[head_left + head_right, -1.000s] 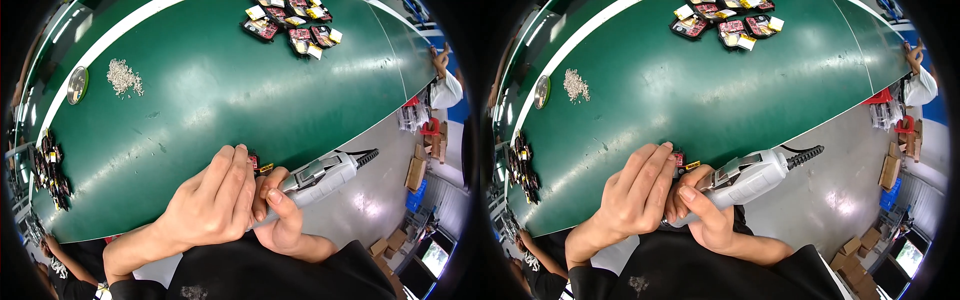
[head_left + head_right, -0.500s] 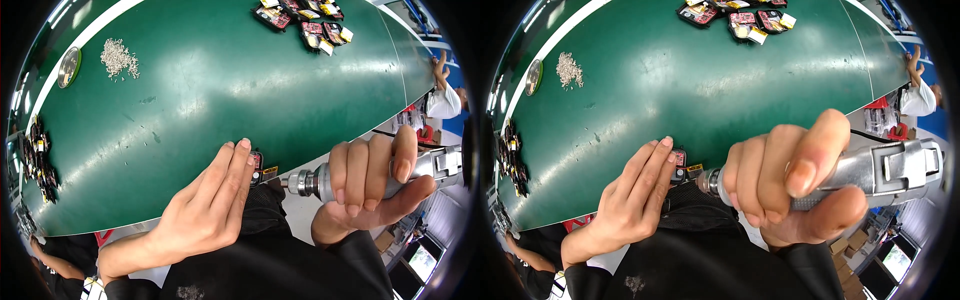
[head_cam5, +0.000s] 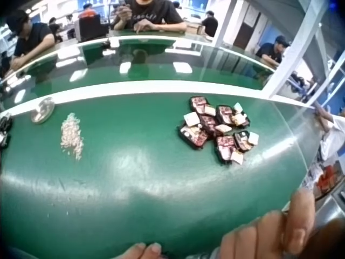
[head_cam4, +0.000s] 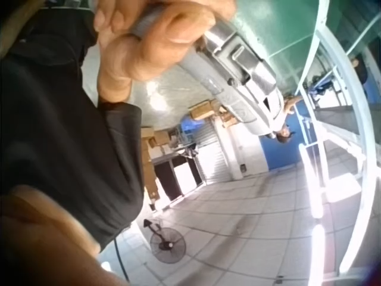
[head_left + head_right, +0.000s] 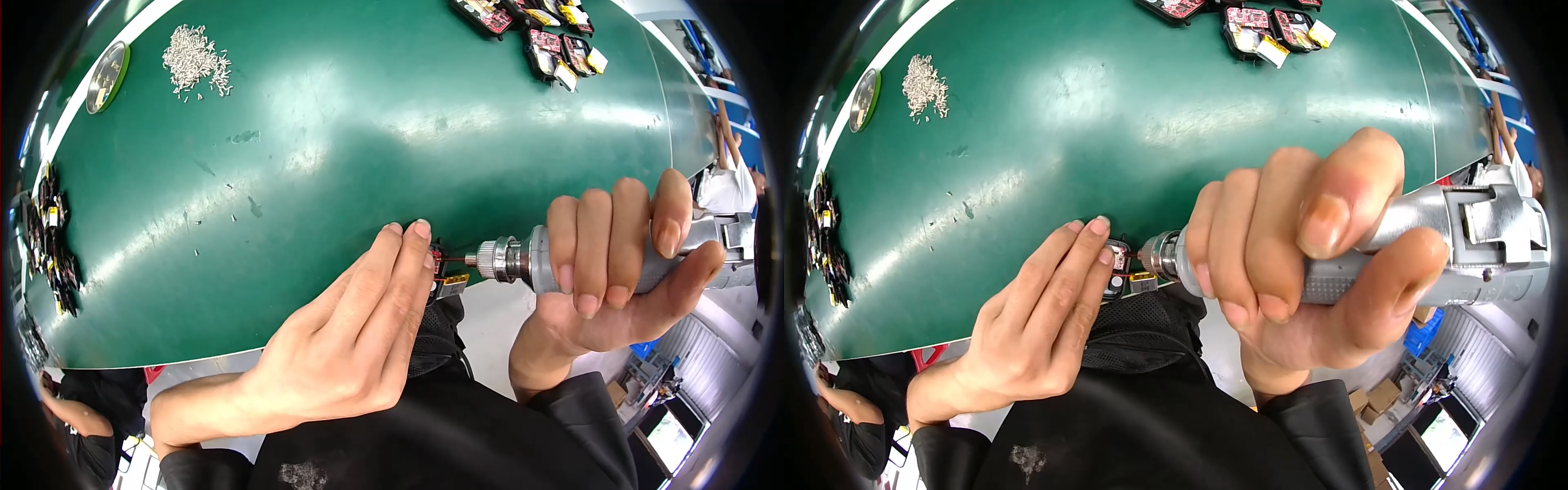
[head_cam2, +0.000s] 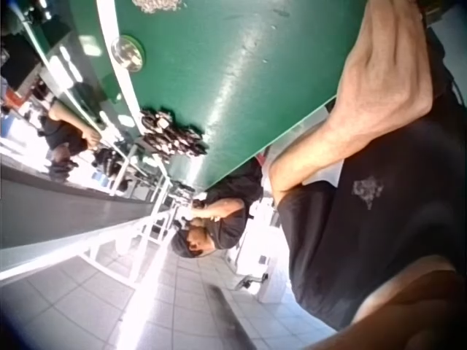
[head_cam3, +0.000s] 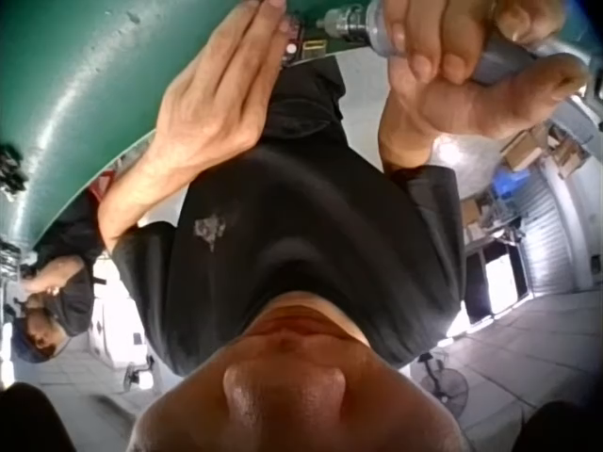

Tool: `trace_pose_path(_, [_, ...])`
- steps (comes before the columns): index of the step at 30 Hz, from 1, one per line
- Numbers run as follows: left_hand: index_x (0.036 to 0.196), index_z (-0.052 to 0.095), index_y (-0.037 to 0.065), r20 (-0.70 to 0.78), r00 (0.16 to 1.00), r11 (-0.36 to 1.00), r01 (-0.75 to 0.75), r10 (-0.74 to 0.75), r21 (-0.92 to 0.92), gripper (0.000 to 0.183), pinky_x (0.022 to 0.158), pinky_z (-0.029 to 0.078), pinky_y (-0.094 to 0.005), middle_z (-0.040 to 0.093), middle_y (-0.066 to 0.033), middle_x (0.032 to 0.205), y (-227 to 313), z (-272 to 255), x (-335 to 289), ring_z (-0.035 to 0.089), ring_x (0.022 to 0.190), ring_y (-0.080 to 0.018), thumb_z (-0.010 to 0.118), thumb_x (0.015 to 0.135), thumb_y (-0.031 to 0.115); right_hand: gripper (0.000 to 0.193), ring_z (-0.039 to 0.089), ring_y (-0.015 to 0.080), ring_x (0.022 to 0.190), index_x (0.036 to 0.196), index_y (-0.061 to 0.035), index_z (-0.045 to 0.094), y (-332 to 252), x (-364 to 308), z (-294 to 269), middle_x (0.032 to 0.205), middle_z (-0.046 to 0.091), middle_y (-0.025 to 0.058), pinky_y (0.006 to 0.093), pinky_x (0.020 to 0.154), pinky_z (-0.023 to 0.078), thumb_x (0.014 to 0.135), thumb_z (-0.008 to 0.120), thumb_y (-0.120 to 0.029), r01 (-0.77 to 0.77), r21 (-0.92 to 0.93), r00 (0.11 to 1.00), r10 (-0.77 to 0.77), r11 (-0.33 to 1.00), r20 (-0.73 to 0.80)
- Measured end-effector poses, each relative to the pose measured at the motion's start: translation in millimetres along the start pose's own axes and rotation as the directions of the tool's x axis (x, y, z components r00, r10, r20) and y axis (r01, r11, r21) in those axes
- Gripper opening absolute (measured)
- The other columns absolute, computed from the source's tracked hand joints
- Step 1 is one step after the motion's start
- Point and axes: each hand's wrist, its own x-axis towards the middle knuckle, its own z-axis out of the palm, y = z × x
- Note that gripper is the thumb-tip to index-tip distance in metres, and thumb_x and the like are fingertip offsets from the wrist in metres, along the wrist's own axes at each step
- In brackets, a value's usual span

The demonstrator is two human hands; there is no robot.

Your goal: The person is using an electric screwdriver to secure components inside small electronic device housings at a factory workbench.

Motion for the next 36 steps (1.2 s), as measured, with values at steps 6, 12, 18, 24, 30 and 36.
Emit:
trace_pose_path(6, [0.092,0.063,-0.015,-0.042,0.997,0.997,-0.069,0.068,-0.019,0.034,0.076,0.057,-0.0344,0.064,-0.0262,0.104,-3.3,1.4,4.8,0.063,0.092,-0.0329,0.065,0.06,-0.003,0.029,0.046,0.0087,0.045,0.086,-0.0119,0.043,-8.3,3.2,-0.5,0.054,0.045,-0.0026,0.0238,0.05,0.042,0.098,0.049,-0.038,-0.039,-0.123,0.992,0.053,0.992,0.112])
trace_pose_path(12, [0.093,0.061,-0.016,0.029,0.998,0.993,-0.046,0.05,-0.111,0.035,0.079,0.056,-0.0374,0.061,-0.0284,0.109,-11.2,-8.7,4.5,0.06,0.098,-0.0351,0.062,0.062,0.0,0.026,0.047,0.0075,0.043,0.083,-0.0122,0.043,-2.8,13.4,12.9,0.054,0.047,-0.0047,0.0219,0.046,0.042,0.094,0.059,-0.03,-0.037,-0.213,0.987,0.069,0.976,0.145])
trace_pose_path(18, [0.098,0.064,-0.011,0.046,0.998,0.999,-0.032,0.03,0.038,0.039,0.096,0.046,-0.0378,0.061,-0.0241,0.113,-6.8,-18.1,-7.3,0.057,0.108,-0.0337,0.056,0.067,0.012,0.023,0.054,0.0159,0.044,0.073,-0.0054,0.054,17.6,27.6,2.3,0.058,0.058,0.0034,0.0273,0.044,0.043,0.077,0.075,-0.01,0.008,0.148,0.896,-0.072,0.989,0.437])
trace_pose_path(24, [0.109,0.06,-0.006,-0.007,0.997,0.997,0.071,-0.071,0.028,0.035,0.098,0.045,-0.0385,0.059,-0.0194,0.119,-23.4,-44.7,-44.7,0.056,0.112,-0.0313,0.057,0.078,0.009,0.024,0.053,0.0145,0.039,0.069,-0.004,0.055,9.7,29.4,4.6,0.052,0.058,0.0056,0.0251,0.04,0.047,0.077,0.077,-0.007,-0.082,0.419,0.872,-0.138,0.904,0.469])
trace_pose_path(30, [0.11,0.06,0.001,-0.554,0.594,0.574,0.784,-0.583,0.236,0.032,0.089,0.046,-0.0392,0.061,-0.0165,0.113,-126.7,-138.2,-153.2,0.058,0.104,-0.0326,0.063,0.078,-0.006,0.027,0.042,0.0089,0.03,0.072,-0.008,0.043,10.4,1.2,-6.2,0.042,0.044,0.0007,0.0213,0.033,0.042,0.086,0.067,-0.009,0.042,0.476,0.989,-0.104,0.878,0.106])
trace_pose_path(36, [0.129,0.047,-0.003,-0.522,0.489,0.335,0.869,-0.699,0.365,0.039,0.103,0.036,-0.0432,0.05,-0.0217,0.133,-173.6,-158.1,-228.1,0.046,0.12,-0.0377,0.053,0.093,0.01,0.026,0.039,0.0078,0.032,0.077,-0.009,0.041,33.3,-13.0,4.1,0.045,0.042,-0.0011,0.0218,0.035,0.038,0.09,0.063,-0.016,-0.03,0.447,0.999,0.012,0.894,0.044])
